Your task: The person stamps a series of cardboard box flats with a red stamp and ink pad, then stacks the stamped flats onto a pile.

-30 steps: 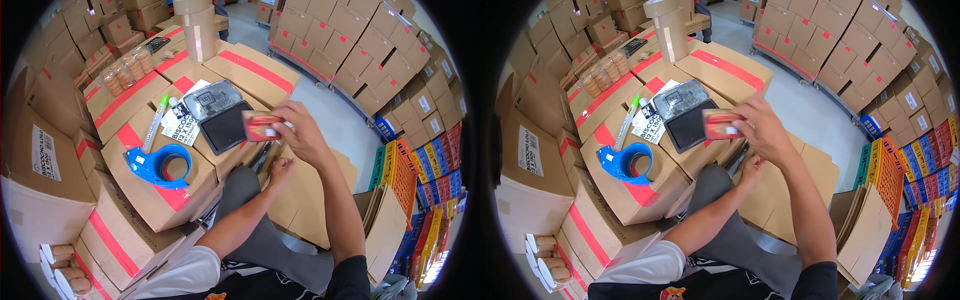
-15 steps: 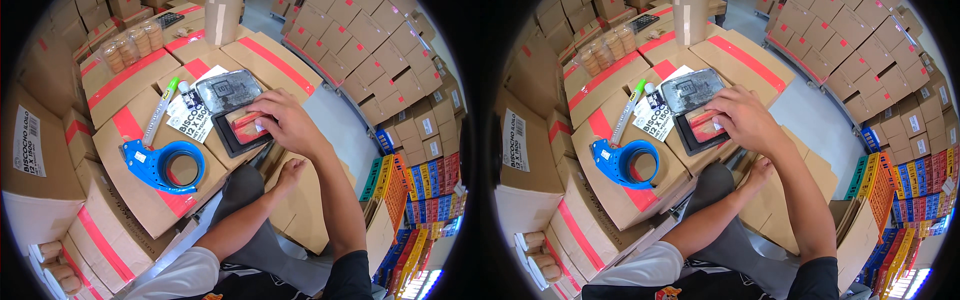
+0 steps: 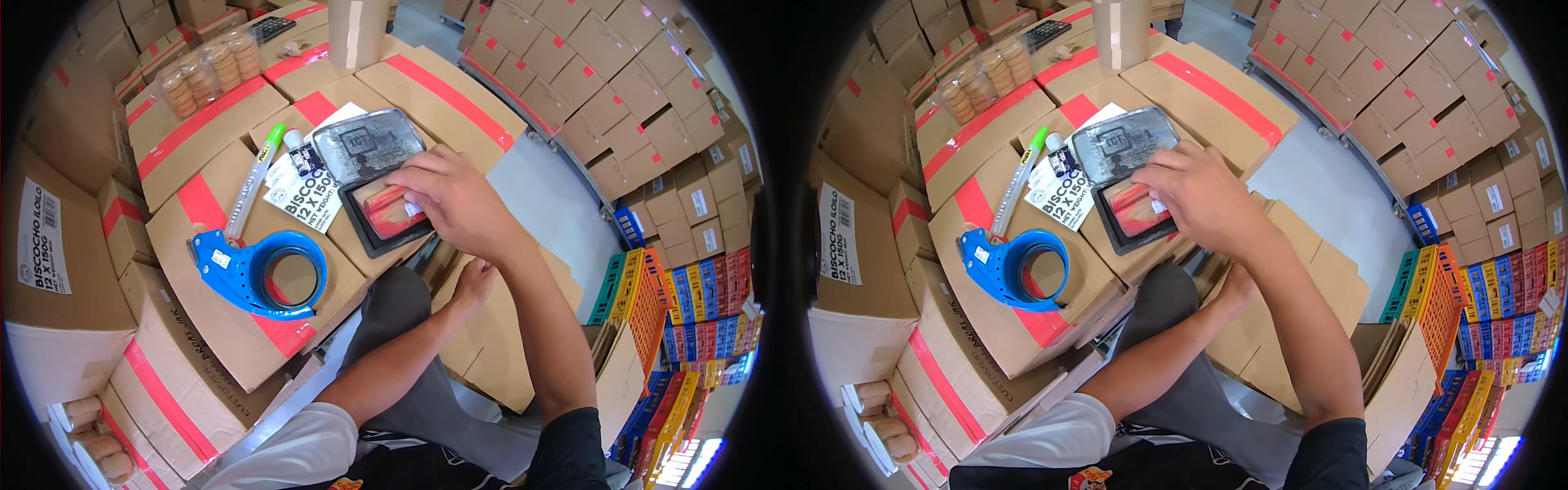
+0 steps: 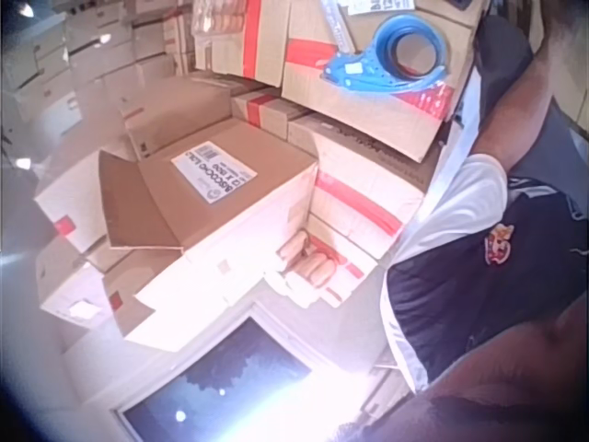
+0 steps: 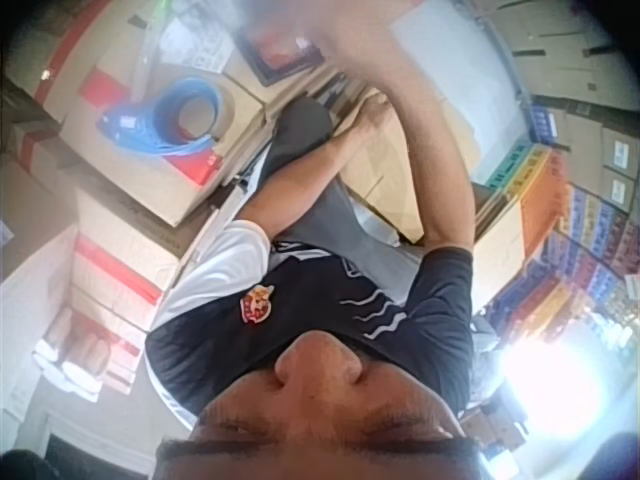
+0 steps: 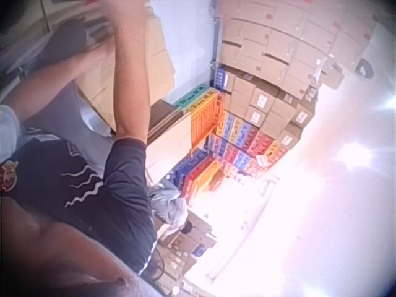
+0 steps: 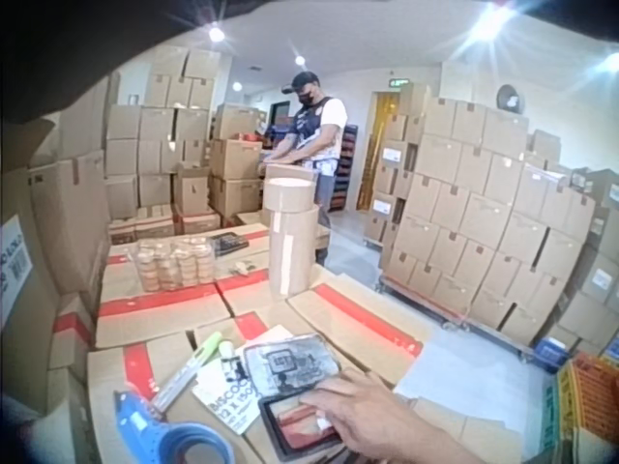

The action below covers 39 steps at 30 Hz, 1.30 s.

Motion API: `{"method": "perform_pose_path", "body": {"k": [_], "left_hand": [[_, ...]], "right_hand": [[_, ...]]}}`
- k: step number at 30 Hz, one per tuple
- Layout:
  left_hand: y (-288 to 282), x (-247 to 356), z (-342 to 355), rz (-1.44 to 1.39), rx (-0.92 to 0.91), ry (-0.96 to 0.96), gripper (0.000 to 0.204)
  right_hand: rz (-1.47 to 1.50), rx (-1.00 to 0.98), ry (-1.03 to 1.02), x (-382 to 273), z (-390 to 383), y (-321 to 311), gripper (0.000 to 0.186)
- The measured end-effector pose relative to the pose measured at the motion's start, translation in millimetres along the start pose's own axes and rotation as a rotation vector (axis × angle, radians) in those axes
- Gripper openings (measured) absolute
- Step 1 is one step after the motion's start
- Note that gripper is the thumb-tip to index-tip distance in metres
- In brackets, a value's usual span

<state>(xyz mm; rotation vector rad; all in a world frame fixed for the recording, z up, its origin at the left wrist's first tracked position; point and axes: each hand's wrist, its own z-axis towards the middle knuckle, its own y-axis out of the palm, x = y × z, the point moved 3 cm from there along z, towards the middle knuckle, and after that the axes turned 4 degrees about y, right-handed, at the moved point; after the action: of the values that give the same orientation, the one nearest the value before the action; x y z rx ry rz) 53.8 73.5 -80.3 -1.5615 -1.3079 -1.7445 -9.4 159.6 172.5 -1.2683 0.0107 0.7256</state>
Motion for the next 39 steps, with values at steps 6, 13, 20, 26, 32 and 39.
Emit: {"method": "perform_pose_path", "body": {"k": [6,13,20,26,32,39], "left_hand": [[-0.2,-20.2,6.6,0.043,-0.002,-0.013,0.043],[4.0,-17.4,3.9,0.127,0.01,0.074,0.045],[1.0,-3.2,-0.6,-0.038,-0.034,-0.093,0.041],[2.0,16.3,-7.8,-0.054,-0.034,-0.112,0.041],[7.7,8.3,-3.7,-0.077,-0.034,-0.083,0.042],[3.2,20.8,-7.5,-0.042,-0.043,-0.113,0.04]], "right_hand": [[-0.097,-0.012,-0.005,-8.1,3.0,-1.3,0.034],[-0.022,0.128,0.032,-1.5,-4.5,2.0,0.036],[0.817,0.187,0.368,11.3,-9.7,-3.1,0.034],[1.432,0.32,0.355,18.9,-18.9,-11.8,0.036],[1.551,0.337,0.333,20.9,-21.0,-13.0,0.037],[1.561,0.353,0.336,25.5,-17.7,-7.4,0.036]]}}
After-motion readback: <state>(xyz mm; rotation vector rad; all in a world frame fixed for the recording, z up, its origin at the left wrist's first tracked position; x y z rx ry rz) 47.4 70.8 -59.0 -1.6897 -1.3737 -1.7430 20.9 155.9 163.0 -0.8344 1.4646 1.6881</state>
